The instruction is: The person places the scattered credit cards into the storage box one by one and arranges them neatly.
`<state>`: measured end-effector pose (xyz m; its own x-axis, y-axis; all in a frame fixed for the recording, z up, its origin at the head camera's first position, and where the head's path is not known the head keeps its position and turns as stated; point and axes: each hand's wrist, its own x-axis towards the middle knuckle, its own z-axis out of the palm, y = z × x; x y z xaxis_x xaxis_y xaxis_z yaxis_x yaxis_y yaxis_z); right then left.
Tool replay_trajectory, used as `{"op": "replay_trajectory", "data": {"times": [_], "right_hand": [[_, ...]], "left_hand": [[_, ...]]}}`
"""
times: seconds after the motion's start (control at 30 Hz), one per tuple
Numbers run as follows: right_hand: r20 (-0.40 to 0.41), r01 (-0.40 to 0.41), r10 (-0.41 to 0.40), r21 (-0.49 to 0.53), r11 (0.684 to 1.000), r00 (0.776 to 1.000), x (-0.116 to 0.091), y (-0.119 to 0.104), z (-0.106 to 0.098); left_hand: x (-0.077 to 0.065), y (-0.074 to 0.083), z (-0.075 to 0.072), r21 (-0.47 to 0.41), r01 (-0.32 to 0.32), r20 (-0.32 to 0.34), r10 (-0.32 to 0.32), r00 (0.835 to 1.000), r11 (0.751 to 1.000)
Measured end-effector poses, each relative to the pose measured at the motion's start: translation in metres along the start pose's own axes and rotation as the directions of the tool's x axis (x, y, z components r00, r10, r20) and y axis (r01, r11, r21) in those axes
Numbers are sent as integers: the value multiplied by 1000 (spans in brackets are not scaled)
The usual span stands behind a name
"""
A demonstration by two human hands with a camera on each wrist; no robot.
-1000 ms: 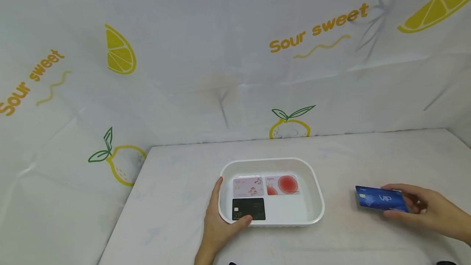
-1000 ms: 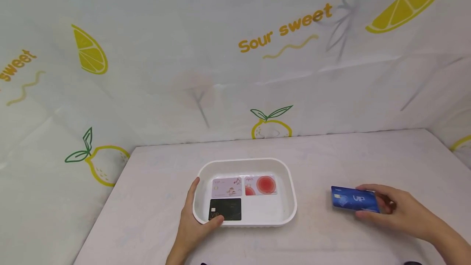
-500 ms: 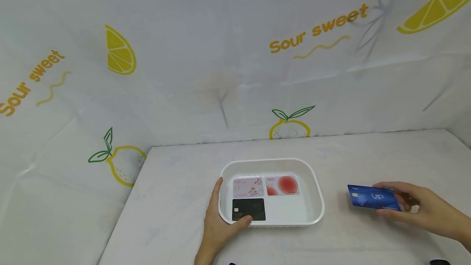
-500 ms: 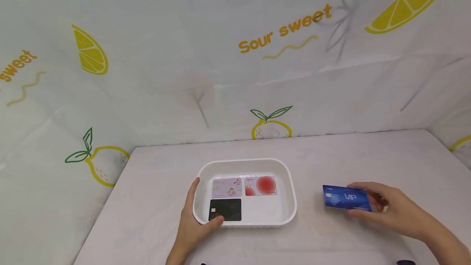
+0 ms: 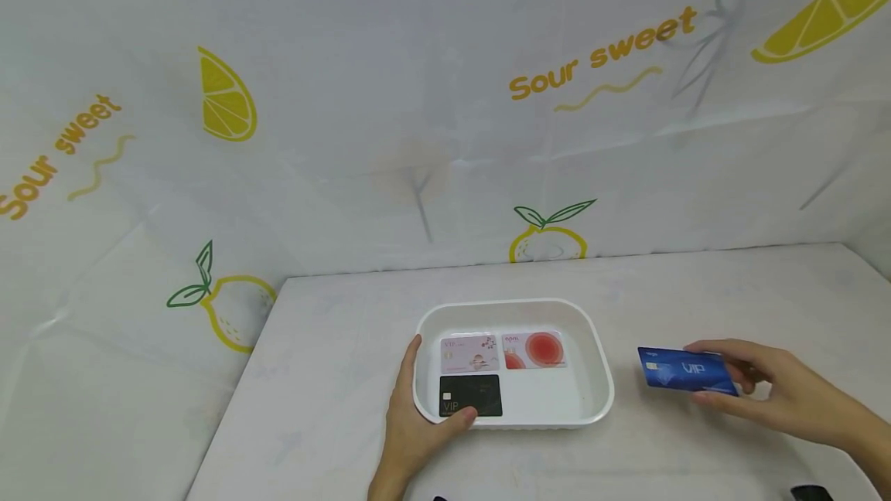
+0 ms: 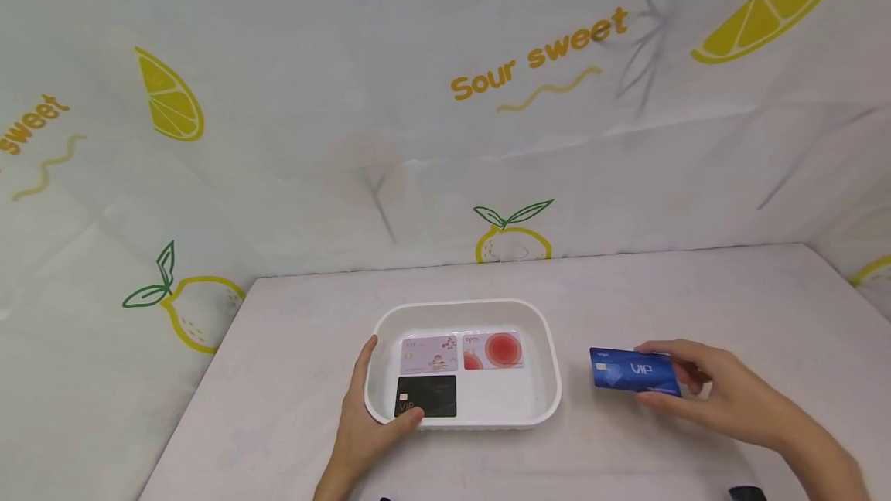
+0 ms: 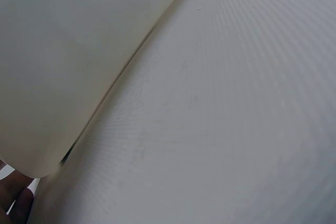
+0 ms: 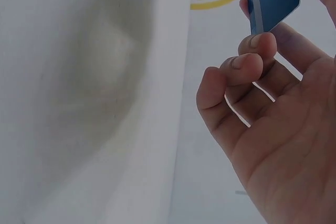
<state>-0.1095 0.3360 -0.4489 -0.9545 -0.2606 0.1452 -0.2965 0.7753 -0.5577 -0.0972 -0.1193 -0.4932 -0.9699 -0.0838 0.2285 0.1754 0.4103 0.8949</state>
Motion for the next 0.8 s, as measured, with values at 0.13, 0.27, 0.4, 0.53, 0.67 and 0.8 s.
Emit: {"op": "replay_trajectory", "data": {"times": [0.13, 0.27, 0.4, 0.53, 0.67, 0.8], "right_hand": [[-21, 50, -49, 33, 998, 999, 3, -6, 2], [-37, 94, -92, 45, 995, 995, 8, -13, 3], [-30, 98, -96, 38, 995, 995, 12, -20, 4], [-28, 121, -120, 55, 991, 992, 16, -28, 4], [-46, 179, -175, 84, 980, 983, 19, -36, 8], [-22, 148, -146, 87, 985, 989, 22, -41, 11]], "left_hand": [[0, -1, 0, 0, 1, 3, -1, 1000, 1000], [1, -1, 0, 0, 0, 3, 0, 1000, 1000], [1, -1, 0, 3, -8, -2, 8, 1000, 1000], [0, 0, 0, 0, -10, -2, 10, 1000, 1000], [1, 0, 0, -3, -10, -2, 10, 1000, 1000], [1, -1, 0, -6, -13, 1, 13, 1000, 1000]]}}
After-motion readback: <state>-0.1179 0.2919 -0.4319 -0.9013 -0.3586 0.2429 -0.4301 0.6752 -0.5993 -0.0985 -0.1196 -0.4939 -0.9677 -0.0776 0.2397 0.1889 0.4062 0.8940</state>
